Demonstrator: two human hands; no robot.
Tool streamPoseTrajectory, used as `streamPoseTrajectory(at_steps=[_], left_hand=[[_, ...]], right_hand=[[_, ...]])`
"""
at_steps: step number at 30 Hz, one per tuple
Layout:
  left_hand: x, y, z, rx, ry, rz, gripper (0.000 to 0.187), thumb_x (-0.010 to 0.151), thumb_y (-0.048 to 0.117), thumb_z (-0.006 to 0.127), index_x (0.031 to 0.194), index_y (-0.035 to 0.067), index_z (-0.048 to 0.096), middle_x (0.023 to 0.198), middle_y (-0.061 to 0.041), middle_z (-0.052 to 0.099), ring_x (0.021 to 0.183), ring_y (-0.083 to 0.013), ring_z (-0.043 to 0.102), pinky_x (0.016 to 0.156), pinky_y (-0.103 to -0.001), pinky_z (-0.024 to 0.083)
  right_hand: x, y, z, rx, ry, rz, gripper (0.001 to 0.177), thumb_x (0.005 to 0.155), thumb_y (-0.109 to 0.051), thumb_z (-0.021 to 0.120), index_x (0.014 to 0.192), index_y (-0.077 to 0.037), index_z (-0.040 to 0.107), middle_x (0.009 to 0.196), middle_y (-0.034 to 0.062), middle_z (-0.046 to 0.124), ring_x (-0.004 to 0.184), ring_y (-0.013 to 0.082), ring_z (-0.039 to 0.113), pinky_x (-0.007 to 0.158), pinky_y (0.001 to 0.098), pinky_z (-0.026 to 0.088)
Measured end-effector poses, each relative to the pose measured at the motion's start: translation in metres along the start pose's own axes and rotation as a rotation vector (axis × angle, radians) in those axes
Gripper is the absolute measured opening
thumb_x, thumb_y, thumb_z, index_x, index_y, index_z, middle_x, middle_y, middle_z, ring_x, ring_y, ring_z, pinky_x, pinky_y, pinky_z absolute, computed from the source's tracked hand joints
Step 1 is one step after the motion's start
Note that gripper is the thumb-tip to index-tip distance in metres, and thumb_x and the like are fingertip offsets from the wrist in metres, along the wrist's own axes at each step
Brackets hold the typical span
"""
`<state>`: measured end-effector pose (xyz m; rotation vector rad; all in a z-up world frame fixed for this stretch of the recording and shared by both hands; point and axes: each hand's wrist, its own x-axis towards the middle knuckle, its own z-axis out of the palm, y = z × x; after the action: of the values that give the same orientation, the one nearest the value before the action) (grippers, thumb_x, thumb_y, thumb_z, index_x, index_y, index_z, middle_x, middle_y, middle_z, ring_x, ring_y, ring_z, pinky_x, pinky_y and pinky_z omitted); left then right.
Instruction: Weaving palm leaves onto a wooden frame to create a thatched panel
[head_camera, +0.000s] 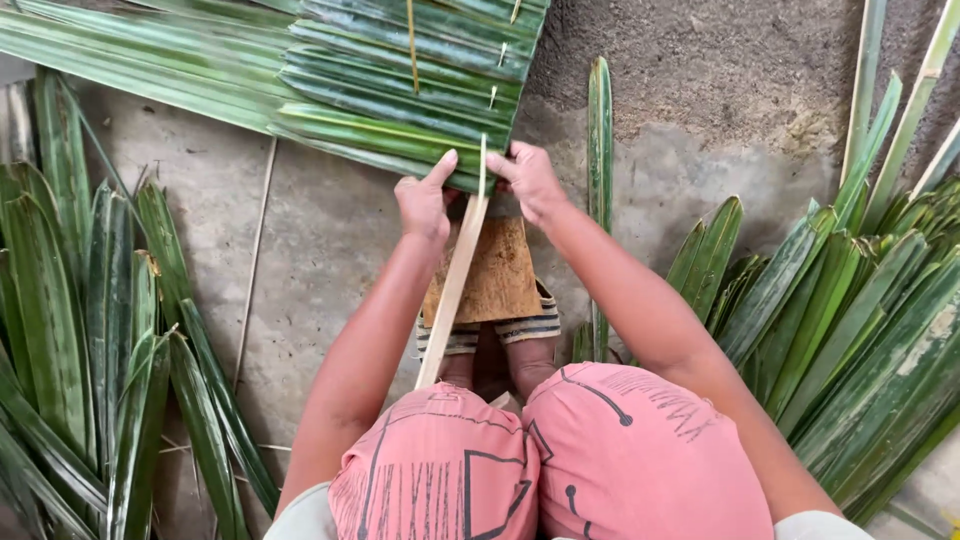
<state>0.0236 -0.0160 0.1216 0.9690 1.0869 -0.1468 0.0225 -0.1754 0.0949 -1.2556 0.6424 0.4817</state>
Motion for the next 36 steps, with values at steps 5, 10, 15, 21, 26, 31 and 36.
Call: streamPoseTrajectory(at_steps=[5, 10, 15, 21, 26, 31, 36], left_hand=[[0.010, -0.007, 0.007, 0.061, 0.000, 0.001, 0.055, 0.066, 0.014, 0.100, 0.093, -0.008, 0.057, 0.083, -0.018, 0.062, 0.072, -0.0300, 0.071, 0.072, -0.053, 0.061], [0.006, 0.005, 0.001, 0.084, -0.063, -0.012, 0.058, 0.063, 0.019, 0.103, 0.088, -0.008, 0.057, 0.075, -0.018, 0.062, 0.061, -0.0312, 0.071, 0.062, -0.050, 0.063], [-0.011, 0.037, -0.007, 0.164, -0.221, -0.082, 0.031, 0.080, 0.020, 0.084, 0.097, -0.005, 0.073, 0.085, -0.012, 0.074, 0.066, -0.0174, 0.069, 0.053, -0.026, 0.059], [0.004, 0.025, -0.012, 0.120, -0.237, -0.084, 0.032, 0.079, 0.016, 0.086, 0.093, -0.007, 0.069, 0.082, -0.012, 0.068, 0.068, -0.0181, 0.064, 0.053, -0.028, 0.061], [0.000, 0.018, -0.016, 0.050, -0.233, -0.107, 0.026, 0.083, 0.011, 0.082, 0.095, -0.007, 0.068, 0.087, -0.015, 0.072, 0.067, -0.0212, 0.069, 0.057, -0.027, 0.063], [-0.010, 0.019, -0.010, 0.010, -0.229, -0.027, 0.021, 0.085, 0.011, 0.081, 0.089, -0.007, 0.071, 0.080, -0.014, 0.073, 0.063, -0.0185, 0.069, 0.055, -0.026, 0.063], [0.001, 0.011, -0.005, 0.038, -0.115, -0.016, 0.023, 0.080, 0.009, 0.085, 0.085, -0.007, 0.069, 0.073, -0.012, 0.069, 0.055, -0.0157, 0.062, 0.044, -0.024, 0.056]], right_hand=[[-0.026, -0.031, 0.001, -0.034, -0.006, 0.067, 0.038, 0.091, -0.027, 0.083, 0.122, -0.011, 0.068, 0.097, 0.0049, 0.077, 0.083, 0.0147, 0.075, 0.072, 0.0320, 0.066], [-0.040, -0.037, 0.001, -0.151, 0.070, -0.093, 0.049, 0.094, -0.021, 0.081, 0.135, -0.009, 0.057, 0.103, 0.0056, 0.069, 0.082, 0.0125, 0.069, 0.063, 0.0223, 0.062], [-0.043, -0.074, 0.022, -0.547, 0.091, -0.577, 0.066, 0.082, -0.005, 0.080, 0.134, 0.000, 0.040, 0.120, 0.0141, 0.055, 0.104, 0.0217, 0.060, 0.090, 0.0319, 0.056], [-0.029, -0.101, 0.032, -1.168, 0.211, -0.780, 0.074, 0.074, -0.036, 0.091, 0.125, -0.008, 0.045, 0.121, 0.0122, 0.041, 0.104, 0.0287, 0.059, 0.078, 0.0388, 0.060], [-0.026, -0.088, 0.031, -1.205, 0.209, -0.878, 0.059, 0.082, -0.036, 0.085, 0.112, -0.005, 0.044, 0.113, 0.0126, 0.041, 0.094, 0.0246, 0.057, 0.070, 0.0324, 0.063], [-0.011, -0.078, 0.030, -1.243, 0.229, -0.933, 0.059, 0.087, -0.039, 0.082, 0.110, 0.001, 0.044, 0.105, 0.0108, 0.040, 0.076, 0.0163, 0.054, 0.055, 0.0195, 0.065], [-0.027, -0.085, 0.040, -1.124, 0.193, -0.802, 0.059, 0.078, -0.021, 0.085, 0.116, -0.005, 0.043, 0.115, 0.0123, 0.039, 0.085, 0.0267, 0.062, 0.071, 0.0388, 0.064]])
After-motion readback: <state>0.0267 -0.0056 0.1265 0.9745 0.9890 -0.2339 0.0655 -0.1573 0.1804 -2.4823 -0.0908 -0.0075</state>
